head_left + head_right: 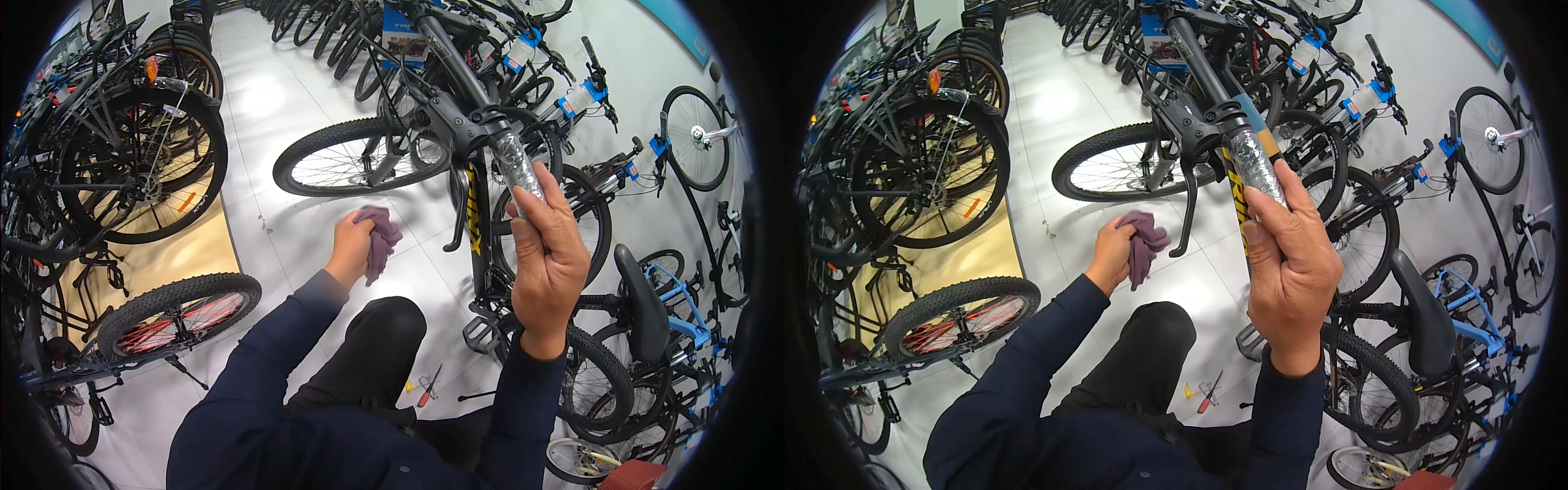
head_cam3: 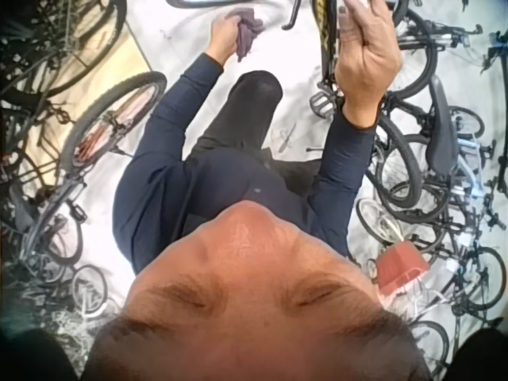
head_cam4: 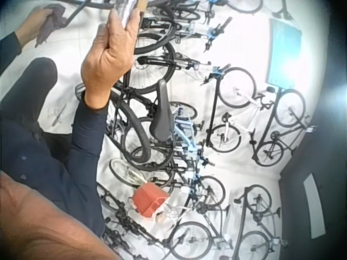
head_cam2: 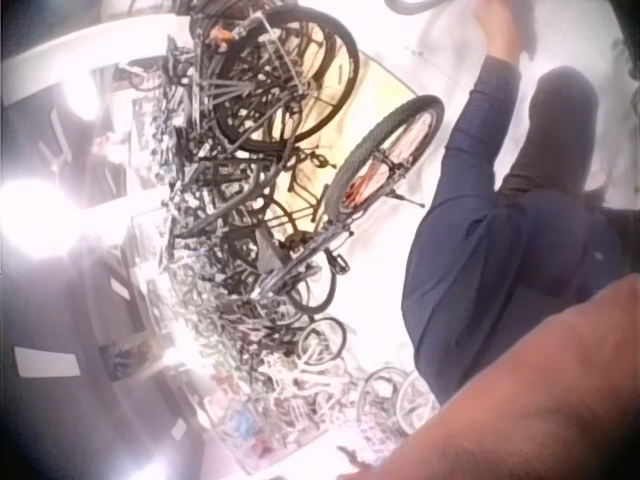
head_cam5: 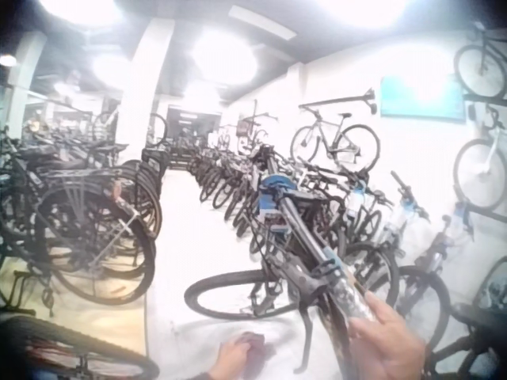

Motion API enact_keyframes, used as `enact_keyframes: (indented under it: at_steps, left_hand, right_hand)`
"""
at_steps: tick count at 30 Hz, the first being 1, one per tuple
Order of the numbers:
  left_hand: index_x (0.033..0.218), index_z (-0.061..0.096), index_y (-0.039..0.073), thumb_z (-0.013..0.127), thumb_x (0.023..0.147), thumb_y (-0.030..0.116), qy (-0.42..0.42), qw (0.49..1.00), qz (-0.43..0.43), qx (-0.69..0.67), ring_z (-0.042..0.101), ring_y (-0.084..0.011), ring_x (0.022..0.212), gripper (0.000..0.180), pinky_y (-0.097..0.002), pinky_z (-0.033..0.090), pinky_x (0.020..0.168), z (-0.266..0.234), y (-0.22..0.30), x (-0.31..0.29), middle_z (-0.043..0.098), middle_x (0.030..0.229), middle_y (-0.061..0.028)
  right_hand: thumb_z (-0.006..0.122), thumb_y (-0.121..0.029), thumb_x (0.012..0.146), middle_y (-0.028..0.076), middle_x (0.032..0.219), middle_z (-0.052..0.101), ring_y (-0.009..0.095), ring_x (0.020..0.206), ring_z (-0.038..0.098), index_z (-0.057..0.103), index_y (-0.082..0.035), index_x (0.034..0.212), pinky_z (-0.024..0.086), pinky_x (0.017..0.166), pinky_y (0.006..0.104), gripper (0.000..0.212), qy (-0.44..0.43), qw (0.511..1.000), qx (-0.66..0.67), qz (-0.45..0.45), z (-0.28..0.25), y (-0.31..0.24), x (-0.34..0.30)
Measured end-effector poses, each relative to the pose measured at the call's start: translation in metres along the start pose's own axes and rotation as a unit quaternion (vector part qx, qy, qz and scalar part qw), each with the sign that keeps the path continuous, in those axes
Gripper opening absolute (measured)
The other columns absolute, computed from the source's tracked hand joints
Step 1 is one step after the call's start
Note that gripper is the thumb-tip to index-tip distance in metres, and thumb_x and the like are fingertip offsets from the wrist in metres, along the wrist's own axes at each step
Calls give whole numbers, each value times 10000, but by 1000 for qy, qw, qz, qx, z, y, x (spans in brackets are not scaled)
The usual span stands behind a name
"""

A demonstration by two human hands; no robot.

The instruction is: The person wipes a bicycle with a purple cloth, cleaning the front fork, handlebars, seat, frame, and wheels in a bicycle shop. The person uses the cloth to wipe each component methodically.

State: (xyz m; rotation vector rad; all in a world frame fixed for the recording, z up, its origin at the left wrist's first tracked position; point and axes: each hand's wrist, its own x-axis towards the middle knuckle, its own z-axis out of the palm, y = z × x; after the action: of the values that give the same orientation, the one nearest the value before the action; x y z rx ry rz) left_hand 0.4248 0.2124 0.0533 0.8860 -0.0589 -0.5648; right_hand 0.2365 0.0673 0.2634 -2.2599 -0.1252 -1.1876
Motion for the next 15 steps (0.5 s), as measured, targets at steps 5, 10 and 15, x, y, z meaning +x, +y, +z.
enact_keyframes:
  at_steps: [5,10,15]
  left_hand:
    - [1129,628,-77,474,946,-63,63,996,-24,50,714,-263,867,240,-391,610,773,-41,-53,-5,690,1009,-168]
    - [1156,626,-64,495,941,-60,77,995,-19,55,699,-247,905,252,-361,601,808,-63,-48,-11,693,1030,-152]
    - [1250,624,-53,474,886,-51,4,992,-6,129,679,-242,790,395,-415,597,601,-27,6,-37,685,954,-129]
  right_hand:
    - [716,-149,992,247,1443,611,280,1226,667,657,1,1377,519,1021,342,417,13,1000,14,-1,0,3,-9]
    - [756,-386,971,213,1394,646,279,1163,692,512,37,1500,533,1001,374,720,10,998,32,44,-27,11,-34]
    - [739,-189,968,212,1380,663,325,1210,681,563,17,1463,518,1034,413,564,80,963,-246,78,-114,25,-47]
